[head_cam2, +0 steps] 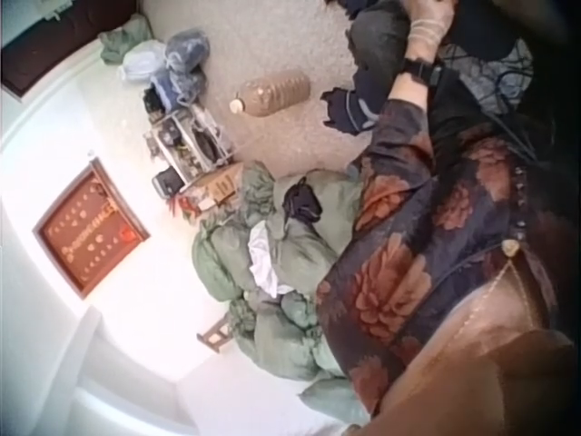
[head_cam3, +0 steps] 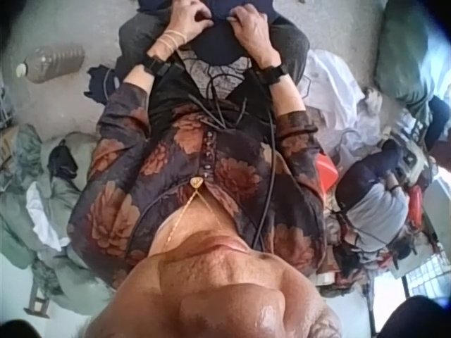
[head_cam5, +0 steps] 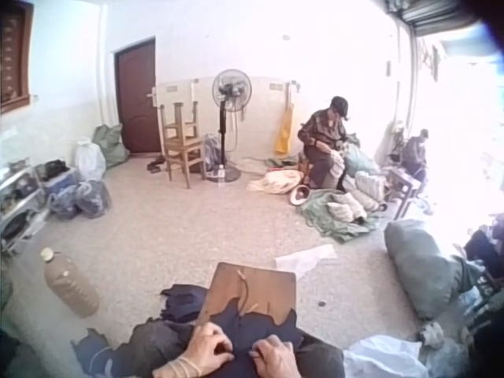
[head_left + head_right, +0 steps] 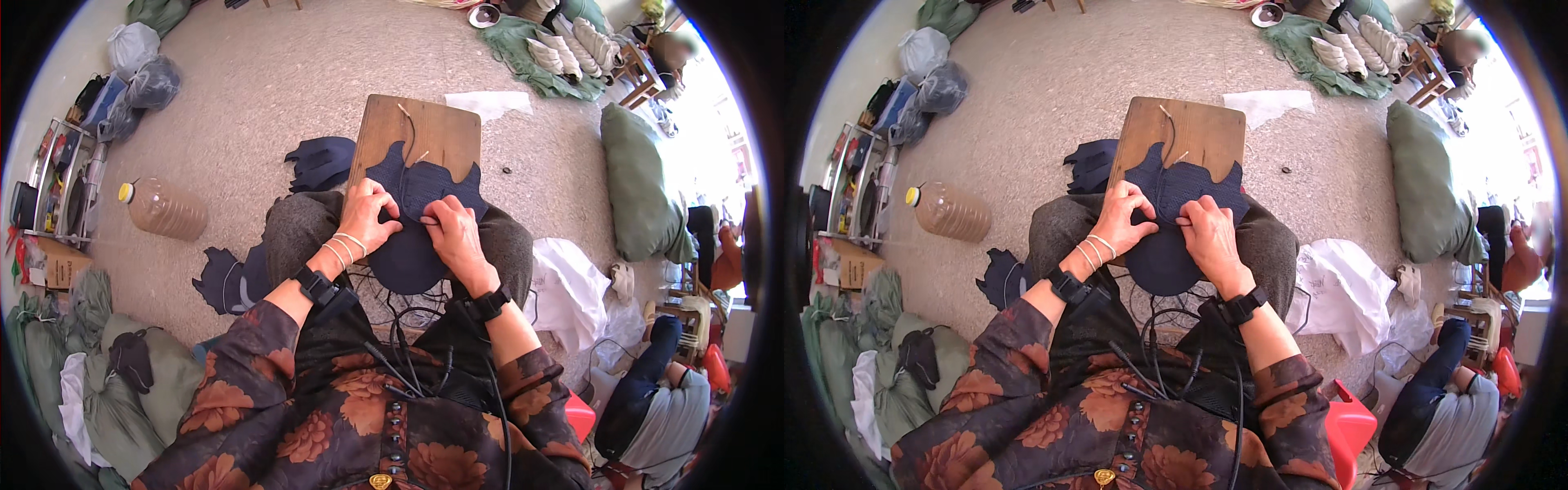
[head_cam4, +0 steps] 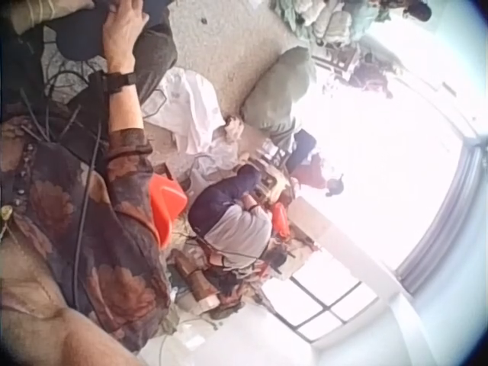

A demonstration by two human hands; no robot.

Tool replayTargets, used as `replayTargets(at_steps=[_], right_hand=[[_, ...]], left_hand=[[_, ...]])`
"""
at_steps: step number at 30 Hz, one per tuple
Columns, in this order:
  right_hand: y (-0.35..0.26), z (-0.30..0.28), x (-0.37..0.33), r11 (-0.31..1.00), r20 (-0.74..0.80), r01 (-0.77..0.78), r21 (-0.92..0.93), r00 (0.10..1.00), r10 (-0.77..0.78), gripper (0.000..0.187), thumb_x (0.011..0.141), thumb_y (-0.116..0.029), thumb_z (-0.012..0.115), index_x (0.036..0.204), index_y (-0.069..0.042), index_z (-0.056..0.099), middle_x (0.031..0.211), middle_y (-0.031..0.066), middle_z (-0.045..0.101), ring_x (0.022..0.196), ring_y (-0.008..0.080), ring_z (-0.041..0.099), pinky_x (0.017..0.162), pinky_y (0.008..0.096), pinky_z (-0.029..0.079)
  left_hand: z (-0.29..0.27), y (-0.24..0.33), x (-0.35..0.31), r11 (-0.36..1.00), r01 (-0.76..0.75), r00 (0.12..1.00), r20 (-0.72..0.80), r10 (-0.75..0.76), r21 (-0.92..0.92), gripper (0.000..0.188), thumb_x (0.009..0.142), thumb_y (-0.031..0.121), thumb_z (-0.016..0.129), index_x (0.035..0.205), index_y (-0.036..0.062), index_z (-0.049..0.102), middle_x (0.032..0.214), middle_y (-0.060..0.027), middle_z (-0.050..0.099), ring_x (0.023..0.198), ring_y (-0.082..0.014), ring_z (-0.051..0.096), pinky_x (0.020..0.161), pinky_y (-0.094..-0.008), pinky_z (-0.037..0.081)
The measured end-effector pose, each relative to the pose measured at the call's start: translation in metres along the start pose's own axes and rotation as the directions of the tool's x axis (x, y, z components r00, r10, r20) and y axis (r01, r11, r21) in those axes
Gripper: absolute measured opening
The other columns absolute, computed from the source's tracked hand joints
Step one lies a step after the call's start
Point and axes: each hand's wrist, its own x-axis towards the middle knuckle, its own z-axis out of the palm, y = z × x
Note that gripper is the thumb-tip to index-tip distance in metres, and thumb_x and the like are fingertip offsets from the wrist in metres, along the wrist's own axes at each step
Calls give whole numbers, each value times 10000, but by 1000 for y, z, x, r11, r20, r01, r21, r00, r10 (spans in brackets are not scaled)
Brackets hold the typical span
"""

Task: Hand-stitching or lacing a leather shoe upper component.

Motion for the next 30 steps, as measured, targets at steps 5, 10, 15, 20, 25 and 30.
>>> replayTargets(at_steps=[5, 10, 15, 20, 25, 30], right_hand=[[11, -7, 10, 982, 27, -37, 184, 999, 33, 61, 834, -3, 627, 827, -14, 568, 826, 154, 576, 807, 363, 594, 726, 443, 456], [9, -13, 6, 916, 62, -217, 337, 976, 209, 56, 826, 37, 587, 818, 4, 543, 778, 161, 550, 767, 376, 584, 692, 439, 475], [7, -12, 12, 979, 14, -38, 199, 999, 36, 38, 828, 12, 615, 865, 3, 609, 783, 140, 591, 748, 316, 625, 680, 395, 499], [0, -18, 19, 891, 35, -160, 425, 986, 160, 57, 864, -16, 626, 907, 22, 632, 795, 96, 639, 744, 196, 641, 697, 329, 510], [-5, -34, 27, 514, 115, -218, 829, 968, 225, 176, 964, -18, 549, 1129, 38, 575, 833, 46, 650, 742, 114, 627, 704, 248, 520], [-4, -73, 35, 444, 58, -208, 872, 943, 328, 233, 1005, -94, 559, 1196, 38, 577, 859, 58, 634, 674, 108, 603, 650, 257, 545]], left_hand=[[-1, -2, 1, 1000, 17, 1000, 3, -17, 12, 236, 610, 91, 876, 769, 117, 704, 1037, -74, 532, 1059, -285, 518, 970, -396, 427], [3, 2, 1, 999, 0, 1000, -13, 1, 48, 225, 605, 115, 883, 745, 119, 707, 1027, -76, 546, 1036, -286, 530, 947, -392, 440], [1, 4, 3, 998, -9, 999, -34, 11, 59, 177, 667, 216, 867, 733, 139, 721, 990, -79, 566, 1012, -292, 548, 895, -401, 450], [-1, 27, 9, 958, 102, 995, -18, -101, 269, 226, 740, 303, 826, 689, 144, 675, 941, -39, 555, 973, -264, 551, 862, -414, 379], [4, 20, 8, 945, 21, 999, -43, -8, 326, 251, 746, 309, 813, 703, 135, 636, 926, -41, 545, 960, -252, 546, 912, -434, 331], [6, 19, 8, 954, 18, 999, -45, -5, 298, 225, 760, 283, 791, 727, 130, 629, 925, -42, 531, 967, -247, 530, 941, -446, 309]])
